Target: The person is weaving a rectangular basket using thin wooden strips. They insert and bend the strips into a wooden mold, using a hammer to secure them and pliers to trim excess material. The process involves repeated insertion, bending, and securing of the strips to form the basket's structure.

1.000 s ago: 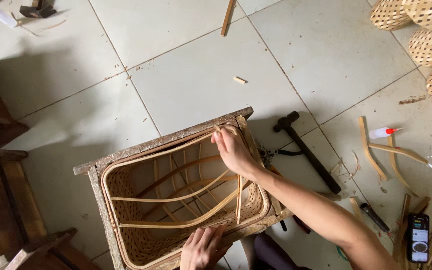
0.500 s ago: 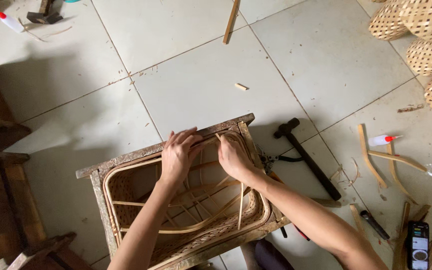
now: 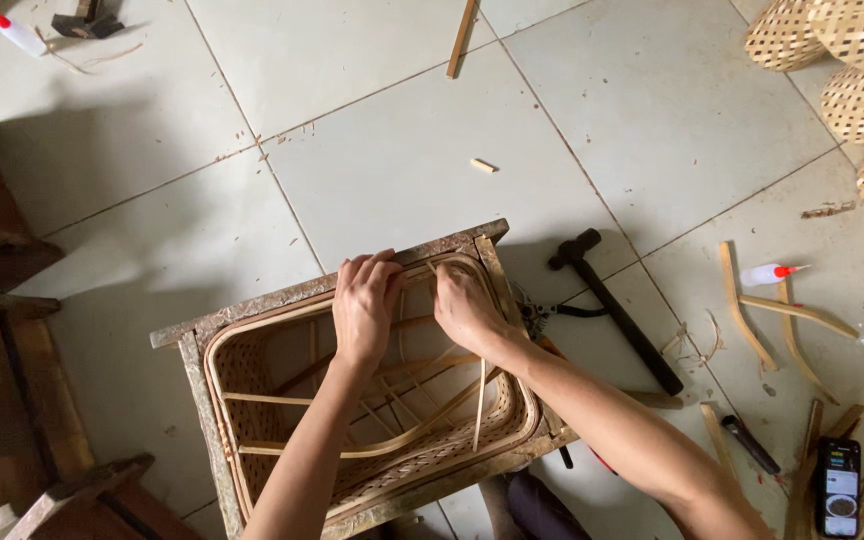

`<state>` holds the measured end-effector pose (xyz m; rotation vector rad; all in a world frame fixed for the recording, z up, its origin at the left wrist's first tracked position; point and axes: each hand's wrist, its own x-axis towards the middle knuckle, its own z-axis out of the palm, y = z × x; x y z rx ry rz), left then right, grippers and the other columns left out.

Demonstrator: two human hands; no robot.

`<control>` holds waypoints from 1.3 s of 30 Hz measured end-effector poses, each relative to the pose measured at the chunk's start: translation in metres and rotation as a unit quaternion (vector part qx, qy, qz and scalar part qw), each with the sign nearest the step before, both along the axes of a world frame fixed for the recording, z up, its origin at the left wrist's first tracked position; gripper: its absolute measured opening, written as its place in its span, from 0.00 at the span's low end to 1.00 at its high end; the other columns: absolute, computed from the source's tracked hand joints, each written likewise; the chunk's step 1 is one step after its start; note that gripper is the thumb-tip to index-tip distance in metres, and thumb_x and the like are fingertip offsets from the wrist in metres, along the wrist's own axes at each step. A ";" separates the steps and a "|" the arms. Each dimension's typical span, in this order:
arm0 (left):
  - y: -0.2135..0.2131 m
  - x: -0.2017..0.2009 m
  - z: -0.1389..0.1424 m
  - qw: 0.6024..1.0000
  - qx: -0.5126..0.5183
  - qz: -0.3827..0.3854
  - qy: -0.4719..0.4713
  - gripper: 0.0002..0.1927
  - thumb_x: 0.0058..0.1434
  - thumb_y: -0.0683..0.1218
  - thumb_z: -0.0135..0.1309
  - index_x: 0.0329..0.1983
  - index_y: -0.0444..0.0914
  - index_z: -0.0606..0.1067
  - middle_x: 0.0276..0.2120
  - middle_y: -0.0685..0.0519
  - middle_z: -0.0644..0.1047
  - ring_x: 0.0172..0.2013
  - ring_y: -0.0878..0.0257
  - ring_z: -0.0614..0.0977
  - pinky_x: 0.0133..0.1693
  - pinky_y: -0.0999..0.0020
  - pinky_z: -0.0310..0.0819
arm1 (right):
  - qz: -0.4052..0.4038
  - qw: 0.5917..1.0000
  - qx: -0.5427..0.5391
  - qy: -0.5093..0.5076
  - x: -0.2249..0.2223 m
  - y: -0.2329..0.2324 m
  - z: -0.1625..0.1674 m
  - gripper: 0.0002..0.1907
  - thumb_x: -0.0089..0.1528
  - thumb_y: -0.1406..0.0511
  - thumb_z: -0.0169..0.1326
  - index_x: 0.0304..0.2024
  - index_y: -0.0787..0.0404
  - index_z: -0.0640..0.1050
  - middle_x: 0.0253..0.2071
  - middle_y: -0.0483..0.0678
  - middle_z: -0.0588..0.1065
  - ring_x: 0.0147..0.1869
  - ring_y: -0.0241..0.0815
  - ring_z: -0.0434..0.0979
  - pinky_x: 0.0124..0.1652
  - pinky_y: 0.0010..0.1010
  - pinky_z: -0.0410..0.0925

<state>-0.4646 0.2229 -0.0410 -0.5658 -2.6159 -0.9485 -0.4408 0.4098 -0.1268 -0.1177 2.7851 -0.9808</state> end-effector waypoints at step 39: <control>-0.006 0.001 0.007 0.999 0.021 0.010 -0.035 0.06 0.57 0.39 0.64 0.38 0.36 0.83 0.51 0.49 0.82 0.52 0.51 0.80 0.53 0.58 0.77 | 0.012 0.985 0.170 -0.022 0.012 -0.024 0.016 0.13 0.60 0.78 0.42 0.23 0.62 0.71 0.17 0.47 0.66 0.15 0.33 0.58 0.15 0.24 0.53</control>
